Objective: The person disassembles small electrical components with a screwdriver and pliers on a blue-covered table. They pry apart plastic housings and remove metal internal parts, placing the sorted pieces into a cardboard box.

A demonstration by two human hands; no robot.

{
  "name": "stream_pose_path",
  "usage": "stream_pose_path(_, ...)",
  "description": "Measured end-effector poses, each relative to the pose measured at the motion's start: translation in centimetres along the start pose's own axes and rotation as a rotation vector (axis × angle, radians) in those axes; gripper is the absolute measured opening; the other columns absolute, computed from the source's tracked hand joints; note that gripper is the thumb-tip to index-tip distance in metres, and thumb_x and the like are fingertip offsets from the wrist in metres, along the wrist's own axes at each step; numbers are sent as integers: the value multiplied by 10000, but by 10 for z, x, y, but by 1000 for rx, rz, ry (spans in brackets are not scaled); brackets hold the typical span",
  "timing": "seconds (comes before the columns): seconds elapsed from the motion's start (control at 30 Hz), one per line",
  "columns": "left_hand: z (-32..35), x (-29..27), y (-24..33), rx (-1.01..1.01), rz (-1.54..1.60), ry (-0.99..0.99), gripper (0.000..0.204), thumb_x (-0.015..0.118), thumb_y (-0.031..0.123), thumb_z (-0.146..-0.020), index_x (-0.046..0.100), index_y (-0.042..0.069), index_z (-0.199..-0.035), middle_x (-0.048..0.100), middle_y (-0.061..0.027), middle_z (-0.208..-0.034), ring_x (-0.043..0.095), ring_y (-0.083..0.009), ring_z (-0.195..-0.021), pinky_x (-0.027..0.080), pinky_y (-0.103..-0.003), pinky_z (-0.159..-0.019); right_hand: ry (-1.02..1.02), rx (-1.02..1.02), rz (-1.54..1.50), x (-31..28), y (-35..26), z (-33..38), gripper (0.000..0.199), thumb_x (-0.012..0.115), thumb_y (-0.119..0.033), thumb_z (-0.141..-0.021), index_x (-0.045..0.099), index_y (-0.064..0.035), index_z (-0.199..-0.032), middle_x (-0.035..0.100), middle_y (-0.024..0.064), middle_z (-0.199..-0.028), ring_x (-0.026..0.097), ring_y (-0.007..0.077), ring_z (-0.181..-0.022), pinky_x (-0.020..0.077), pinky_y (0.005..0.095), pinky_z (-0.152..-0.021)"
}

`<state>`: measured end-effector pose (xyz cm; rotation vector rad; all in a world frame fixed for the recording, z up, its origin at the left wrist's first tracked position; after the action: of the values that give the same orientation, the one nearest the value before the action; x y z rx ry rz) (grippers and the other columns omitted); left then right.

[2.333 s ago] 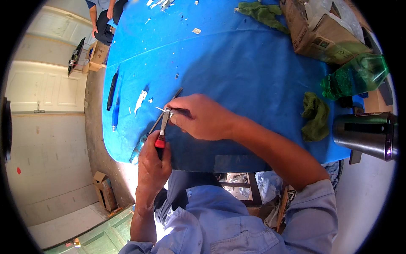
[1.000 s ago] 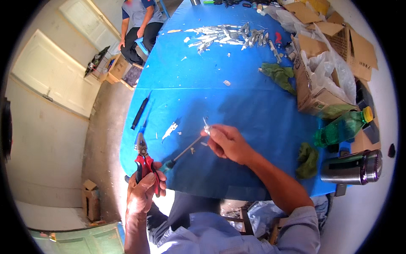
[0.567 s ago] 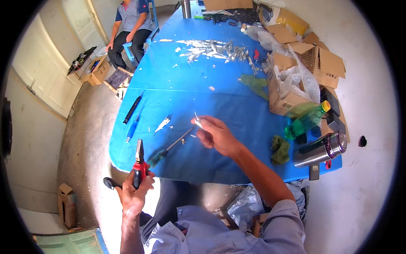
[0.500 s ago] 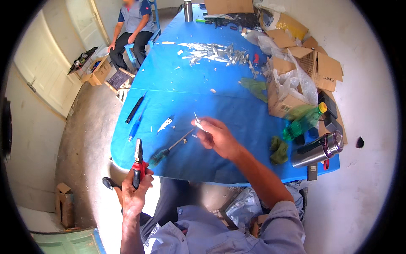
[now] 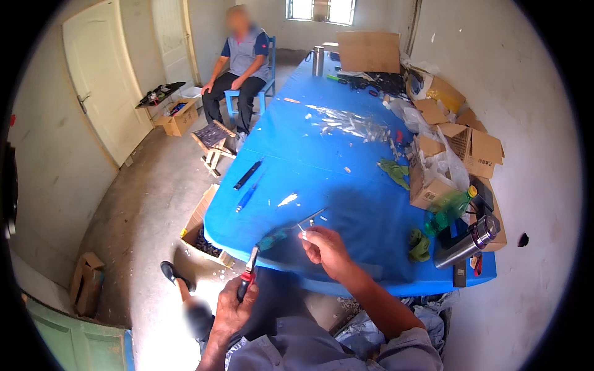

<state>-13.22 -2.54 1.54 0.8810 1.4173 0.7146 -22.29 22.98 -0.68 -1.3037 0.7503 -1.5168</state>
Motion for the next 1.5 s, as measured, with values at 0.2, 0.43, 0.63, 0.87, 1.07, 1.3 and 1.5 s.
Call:
stream_pose_path(0.2,23,-18,6,67,-165,147,490,613,472,-1045,687,11,-1193,680,-231,-848,676,-451,-840,520,-512,-776,-6,2,86,29,18,22,210,618,-216,-1052,702,-32,-1107,628,9,-834,521,80,-613,359,241,-505)
stream_pose_path(0.43,33,-25,-7,42,-58,109,389,621,343,-1056,649,-1,-1235,698,-228,-825,712,-416,-782,543,-467,-728,1,50,93,63,40,37,228,611,-232,-1068,701,-30,-1126,623,16,-856,519,73,-612,363,239,-502)
stream_pose_path(0.63,25,-28,-19,-16,79,126,412,609,204,-1039,581,-34,-1374,681,-325,-1198,667,-487,-1123,533,-511,-969,27,12,95,76,39,36,252,644,-243,-1059,696,-24,-1174,637,20,-865,511,69,-603,354,236,-494)
stream_pose_path(0.87,-7,-31,-58,-33,276,117,417,604,266,-1072,586,-36,-1360,677,-155,-971,677,-237,-855,603,-373,-733,229,-51,67,36,-6,4,245,707,-148,-941,684,-41,-1161,652,13,-861,503,60,-597,345,226,-474)
stream_pose_path(1.07,-9,-32,-79,-169,504,60,469,616,314,-1075,586,-70,-1342,688,-129,-1117,677,-172,-960,646,-323,-657,383,-181,424,-34,-111,-133,239,695,-153,-919,656,14,-1084,715,89,-920,583,112,-637,411,260,-462)
stream_pose_path(1.3,16,-44,-127,-296,600,145,417,616,254,-1048,596,-30,-1353,684,-132,-1133,690,-198,-913,638,-329,-653,393,-201,438,-1,-133,-187,251,699,-125,-913,658,11,-1120,728,110,-969,651,145,-711,461,265,-496)
stream_pose_path(1.5,22,-58,-145,-349,674,203,418,627,210,-1034,595,-39,-1367,697,-138,-1212,686,-205,-1031,641,-316,-651,438,-198,383,15,-110,-208,290,763,-116,-887,664,-28,-1145,711,78,-940,656,152,-726,495,279,-539)
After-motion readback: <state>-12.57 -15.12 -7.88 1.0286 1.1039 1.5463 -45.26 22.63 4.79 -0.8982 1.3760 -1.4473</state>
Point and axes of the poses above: each hand's wrist, its own z-axis away from the middle knuckle, its own x-axis out of the palm, y = z × x, the point moved 10 cm from there along -z, towards the middle knuckle
